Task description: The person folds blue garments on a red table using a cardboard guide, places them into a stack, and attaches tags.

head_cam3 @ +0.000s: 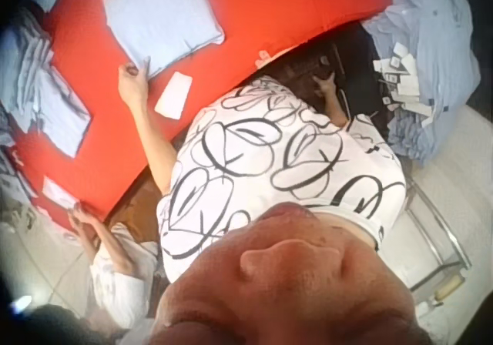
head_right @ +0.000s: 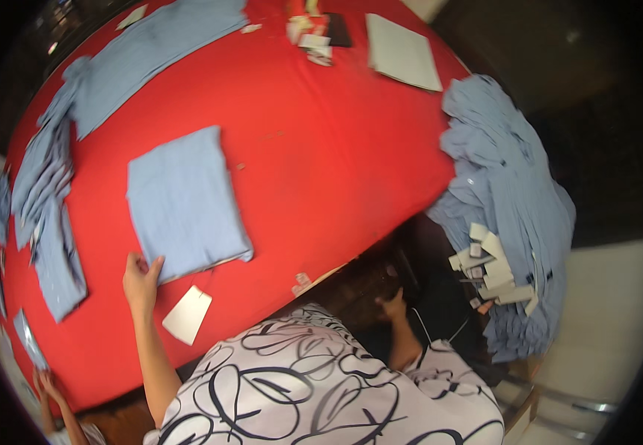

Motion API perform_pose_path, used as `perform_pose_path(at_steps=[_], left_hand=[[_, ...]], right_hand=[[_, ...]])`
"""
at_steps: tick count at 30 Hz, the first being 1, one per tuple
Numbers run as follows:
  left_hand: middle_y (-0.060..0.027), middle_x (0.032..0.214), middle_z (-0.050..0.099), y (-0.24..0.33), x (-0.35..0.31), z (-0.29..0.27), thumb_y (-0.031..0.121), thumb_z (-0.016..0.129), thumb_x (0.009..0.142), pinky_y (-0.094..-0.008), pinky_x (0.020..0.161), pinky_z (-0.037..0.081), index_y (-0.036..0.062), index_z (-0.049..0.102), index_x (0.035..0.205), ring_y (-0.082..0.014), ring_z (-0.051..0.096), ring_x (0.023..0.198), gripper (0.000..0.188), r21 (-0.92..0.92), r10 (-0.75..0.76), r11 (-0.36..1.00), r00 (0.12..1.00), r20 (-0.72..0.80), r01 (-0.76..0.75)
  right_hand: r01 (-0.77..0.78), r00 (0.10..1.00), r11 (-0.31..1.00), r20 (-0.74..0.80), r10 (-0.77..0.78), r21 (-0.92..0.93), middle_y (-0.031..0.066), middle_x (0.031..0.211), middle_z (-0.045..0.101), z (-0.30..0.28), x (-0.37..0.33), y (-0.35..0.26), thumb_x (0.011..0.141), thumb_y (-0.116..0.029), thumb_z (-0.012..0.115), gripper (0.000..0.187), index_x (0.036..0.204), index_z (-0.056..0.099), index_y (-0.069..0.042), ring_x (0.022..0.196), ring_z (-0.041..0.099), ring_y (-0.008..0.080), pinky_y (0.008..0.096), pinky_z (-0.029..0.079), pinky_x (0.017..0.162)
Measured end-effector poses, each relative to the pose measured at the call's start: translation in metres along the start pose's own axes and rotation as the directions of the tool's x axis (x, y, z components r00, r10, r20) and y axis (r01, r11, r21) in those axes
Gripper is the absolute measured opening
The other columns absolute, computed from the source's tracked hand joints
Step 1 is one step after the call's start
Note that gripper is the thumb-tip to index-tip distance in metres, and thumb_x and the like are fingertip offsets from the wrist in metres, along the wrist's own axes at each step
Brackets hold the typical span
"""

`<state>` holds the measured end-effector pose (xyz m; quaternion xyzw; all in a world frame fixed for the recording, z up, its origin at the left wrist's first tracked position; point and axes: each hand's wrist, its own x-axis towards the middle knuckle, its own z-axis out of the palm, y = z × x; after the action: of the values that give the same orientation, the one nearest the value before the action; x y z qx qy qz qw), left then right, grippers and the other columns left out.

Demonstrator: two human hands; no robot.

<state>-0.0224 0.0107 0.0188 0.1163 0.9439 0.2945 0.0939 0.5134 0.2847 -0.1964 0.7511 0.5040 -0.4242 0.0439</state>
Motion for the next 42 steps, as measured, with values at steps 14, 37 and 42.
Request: perform_pose_path(at_steps=[14, 37, 42], left_hand=[[-0.0078, 0.077, 0.063, 0.002, 0.000, -0.014, 0.028, 0.081, 0.075, -0.0369, 0.063, 0.048, 0.0029, 0.060, 0.095, -0.0223, 0.062, 0.072, 0.039, -0.076, -0.096, 0.991, 0.988, 0.117, 0.106], [0.0016, 0.092, 0.062, -0.015, -0.042, -0.101, 0.005, 0.058, 0.093, -0.0233, 0.071, 0.043, -0.0010, 0.067, 0.108, -0.0075, 0.052, 0.079, 0.019, -0.872, 0.387, 0.489, 0.894, 0.225, 0.008], [-0.0148, 0.117, 0.064, 0.002, -0.059, -0.181, -0.002, 0.061, 0.091, -0.0402, 0.104, 0.050, -0.0099, 0.051, 0.129, -0.0247, 0.062, 0.114, 0.040, -0.974, 0.455, 0.197, 0.891, -0.009, -0.111]], right_hand=[[0.369, 0.358, 0.920, 0.894, -0.268, 0.128, 0.0219, 0.110, 0.069, -0.056, -0.164, -0.241, 0.103, -0.033, 0.048, 0.047, 0.113, 0.065, 0.010, 0.099, 0.069, 0.0281, 0.0377, 0.057, 0.088], [0.797, 0.028, 0.273, 0.418, -0.908, 0.539, 0.0019, 0.094, 0.055, 0.035, -0.323, -0.366, 0.082, 0.012, 0.054, 0.027, 0.104, 0.067, 0.003, 0.086, 0.056, 0.0107, 0.0221, 0.044, 0.076], [0.874, -0.283, -0.209, 0.109, -0.953, 0.439, 0.0037, 0.097, 0.053, 0.022, -0.361, -0.424, 0.084, 0.006, 0.064, 0.012, 0.095, 0.067, 0.003, 0.087, 0.054, 0.0122, 0.0236, 0.044, 0.074]])
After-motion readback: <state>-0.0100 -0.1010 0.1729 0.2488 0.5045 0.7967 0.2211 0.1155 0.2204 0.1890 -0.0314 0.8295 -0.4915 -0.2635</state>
